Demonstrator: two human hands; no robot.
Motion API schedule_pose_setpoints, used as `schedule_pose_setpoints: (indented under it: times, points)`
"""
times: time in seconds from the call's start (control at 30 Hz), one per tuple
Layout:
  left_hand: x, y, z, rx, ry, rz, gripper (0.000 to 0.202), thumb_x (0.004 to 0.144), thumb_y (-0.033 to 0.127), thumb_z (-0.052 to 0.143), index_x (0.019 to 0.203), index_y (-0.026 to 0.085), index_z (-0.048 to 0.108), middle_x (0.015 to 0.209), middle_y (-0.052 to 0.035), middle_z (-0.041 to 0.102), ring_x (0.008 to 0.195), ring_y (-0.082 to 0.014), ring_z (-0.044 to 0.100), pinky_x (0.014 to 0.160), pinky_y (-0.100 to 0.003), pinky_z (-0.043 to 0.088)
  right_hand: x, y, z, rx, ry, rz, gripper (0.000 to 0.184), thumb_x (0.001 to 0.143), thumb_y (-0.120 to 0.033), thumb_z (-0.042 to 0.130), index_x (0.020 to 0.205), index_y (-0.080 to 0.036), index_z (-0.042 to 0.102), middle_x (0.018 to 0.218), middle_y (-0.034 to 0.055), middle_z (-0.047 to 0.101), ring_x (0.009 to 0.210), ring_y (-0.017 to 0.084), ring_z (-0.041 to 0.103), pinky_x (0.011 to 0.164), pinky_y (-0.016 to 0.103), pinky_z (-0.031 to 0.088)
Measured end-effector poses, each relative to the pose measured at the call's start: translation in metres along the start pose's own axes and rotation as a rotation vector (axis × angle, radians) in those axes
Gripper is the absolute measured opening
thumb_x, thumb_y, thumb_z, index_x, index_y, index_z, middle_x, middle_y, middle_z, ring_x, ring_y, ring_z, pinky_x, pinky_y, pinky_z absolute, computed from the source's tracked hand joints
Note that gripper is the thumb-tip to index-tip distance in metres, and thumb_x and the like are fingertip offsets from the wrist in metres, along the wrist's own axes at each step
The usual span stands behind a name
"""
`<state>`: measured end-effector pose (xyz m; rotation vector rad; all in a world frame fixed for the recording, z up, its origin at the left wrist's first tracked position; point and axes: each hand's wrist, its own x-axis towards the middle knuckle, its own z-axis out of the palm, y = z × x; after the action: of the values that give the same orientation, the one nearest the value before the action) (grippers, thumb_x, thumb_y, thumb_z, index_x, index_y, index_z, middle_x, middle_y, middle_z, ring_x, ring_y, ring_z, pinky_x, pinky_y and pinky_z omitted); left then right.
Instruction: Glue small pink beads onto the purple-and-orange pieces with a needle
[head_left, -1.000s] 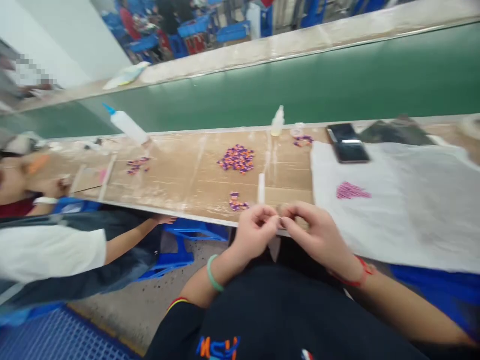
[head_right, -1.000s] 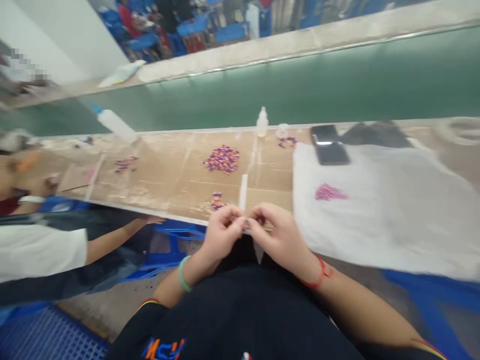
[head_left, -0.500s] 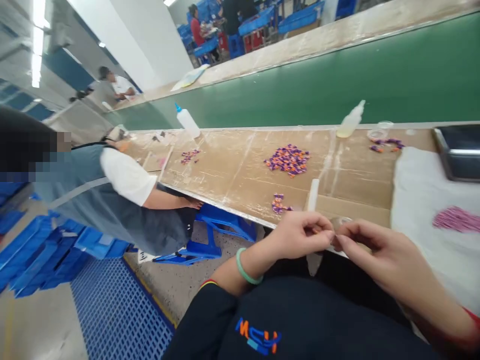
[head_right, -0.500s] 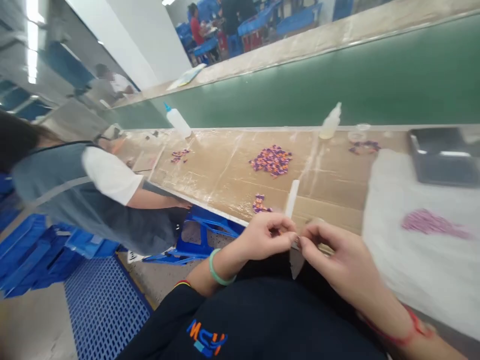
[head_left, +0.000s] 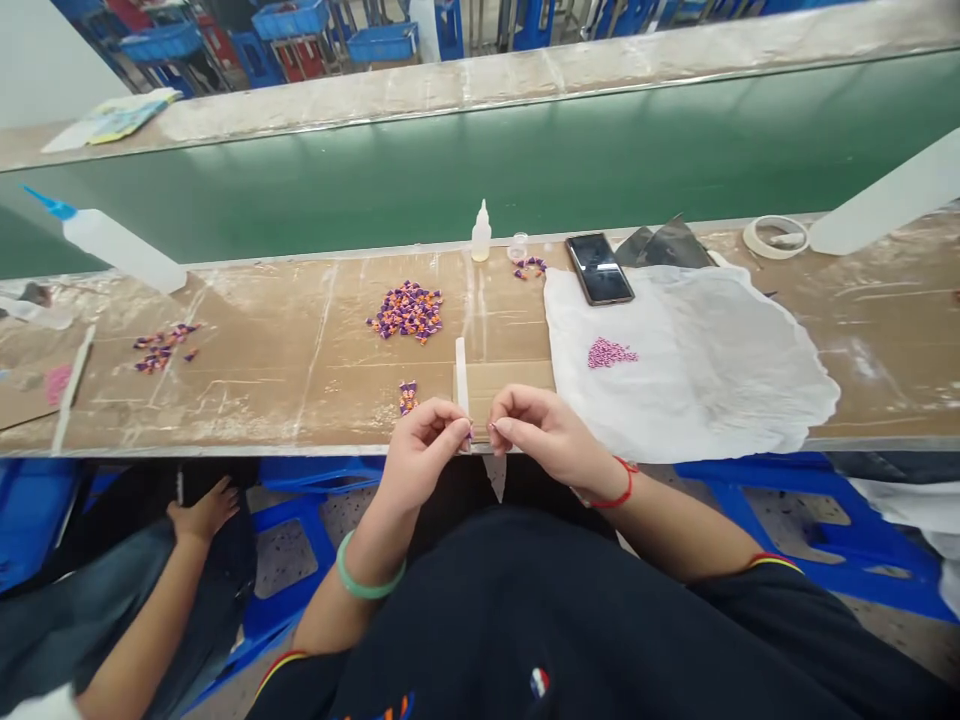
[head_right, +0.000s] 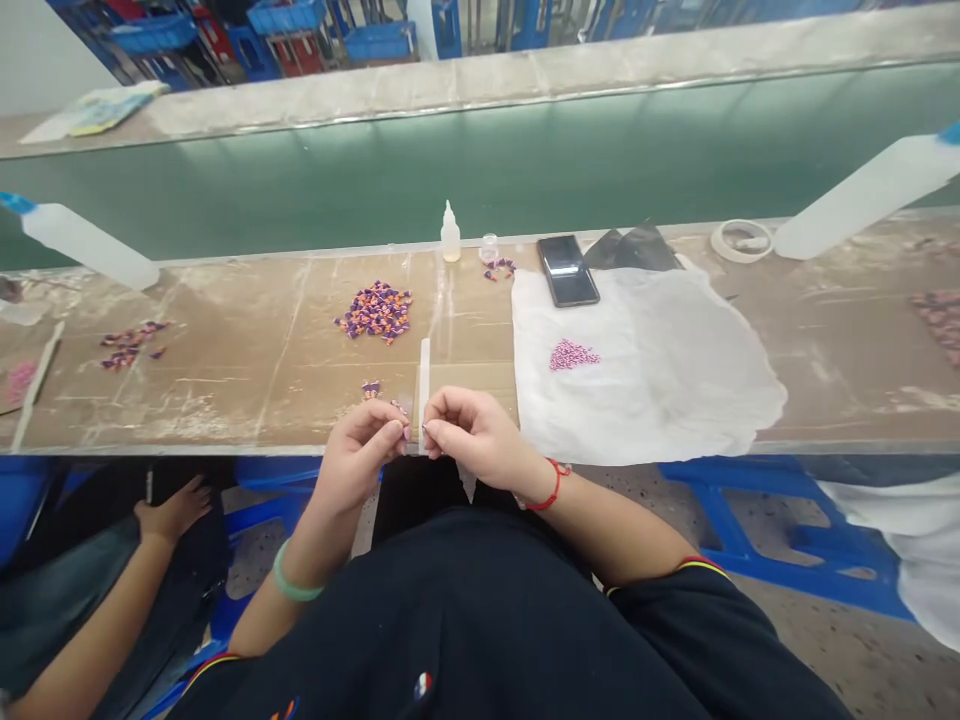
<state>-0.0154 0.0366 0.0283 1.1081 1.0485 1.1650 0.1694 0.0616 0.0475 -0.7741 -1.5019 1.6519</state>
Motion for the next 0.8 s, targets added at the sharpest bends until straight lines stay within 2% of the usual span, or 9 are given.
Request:
schedule_pose_setpoints:
  times: [0.1,0.2,0.3,0.37,0.57,0.7,0.8]
  points:
    - [0.001,-0.01,-0.004,-0.027,0.027,-0.038,0.037,0.077,0.052,0.079,0.076,0.017,0.069,0.063,-0.0003,0.063,0.054,-0.0082,0.051,0.05,-0.02,0.039,0.001,0.002,-0.012,-0.141,0.046,-0.079,0.017,0.09,-0.029,0.056,0.078,-0.02,0.052,0.066,-0.0003,0.059,0.06,0.013,0.056,0.059,0.025,0.048]
    - [0.001,-0.022,-0.009,-0.051,0.05,-0.118,0.04,0.07,0.052,0.084,0.078,0.016,0.07,0.063,-0.0011,0.065,0.053,-0.0085,0.052,0.049,-0.02,0.038,0.006,0.006,-0.036,-0.513,0.079,-0.153,0.015,0.09,-0.026,0.052,0.076,-0.019,0.052,0.067,0.0001,0.058,0.061,0.013,0.054,0.059,0.024,0.044]
    - [0.002,-0.032,-0.012,-0.029,0.06,-0.186,0.038,0.066,0.048,0.087,0.079,0.015,0.071,0.062,-0.0011,0.066,0.053,-0.009,0.054,0.049,-0.02,0.039,0.016,0.011,-0.058,-0.974,-0.034,-0.159,0.014,0.087,-0.025,0.051,0.074,-0.019,0.051,0.066,0.0006,0.057,0.06,0.013,0.052,0.058,0.024,0.039]
    - [0.005,-0.037,-0.013,-0.001,0.066,-0.19,0.036,0.066,0.045,0.086,0.078,0.015,0.07,0.061,-0.0001,0.066,0.053,-0.0086,0.053,0.05,-0.021,0.04,0.023,0.014,-0.066,-1.136,-0.117,-0.144,0.015,0.085,-0.024,0.051,0.071,-0.019,0.049,0.064,0.0008,0.055,0.058,0.013,0.049,0.057,0.024,0.034]
    - [0.01,-0.046,-0.014,0.051,0.067,-0.16,0.03,0.07,0.039,0.084,0.079,0.015,0.07,0.061,0.0016,0.065,0.052,-0.0077,0.053,0.053,-0.021,0.044,0.041,0.013,-0.067,-1.323,-0.27,-0.108,0.019,0.083,-0.021,0.051,0.065,-0.019,0.046,0.059,0.0019,0.05,0.053,0.014,0.035,0.055,0.029,0.018]
    - [0.009,-0.047,-0.015,0.046,0.057,-0.161,0.03,0.069,0.04,0.084,0.078,0.015,0.07,0.059,0.0022,0.063,0.053,-0.0088,0.055,0.055,-0.022,0.047,0.047,0.007,-0.064,-1.558,-0.4,-0.092,0.022,0.088,-0.024,0.05,0.068,-0.017,0.052,0.061,0.0051,0.056,0.054,0.015,0.04,0.055,0.029,0.018]
    - [0.008,-0.047,-0.015,0.027,0.052,-0.173,0.029,0.069,0.039,0.083,0.077,0.015,0.069,0.063,0.0006,0.066,0.056,-0.0099,0.059,0.059,-0.023,0.049,0.049,0.004,-0.061,-1.651,-0.466,-0.095,0.023,0.09,-0.022,0.049,0.07,-0.016,0.056,0.063,0.0067,0.059,0.054,0.015,0.043,0.055,0.028,0.018]
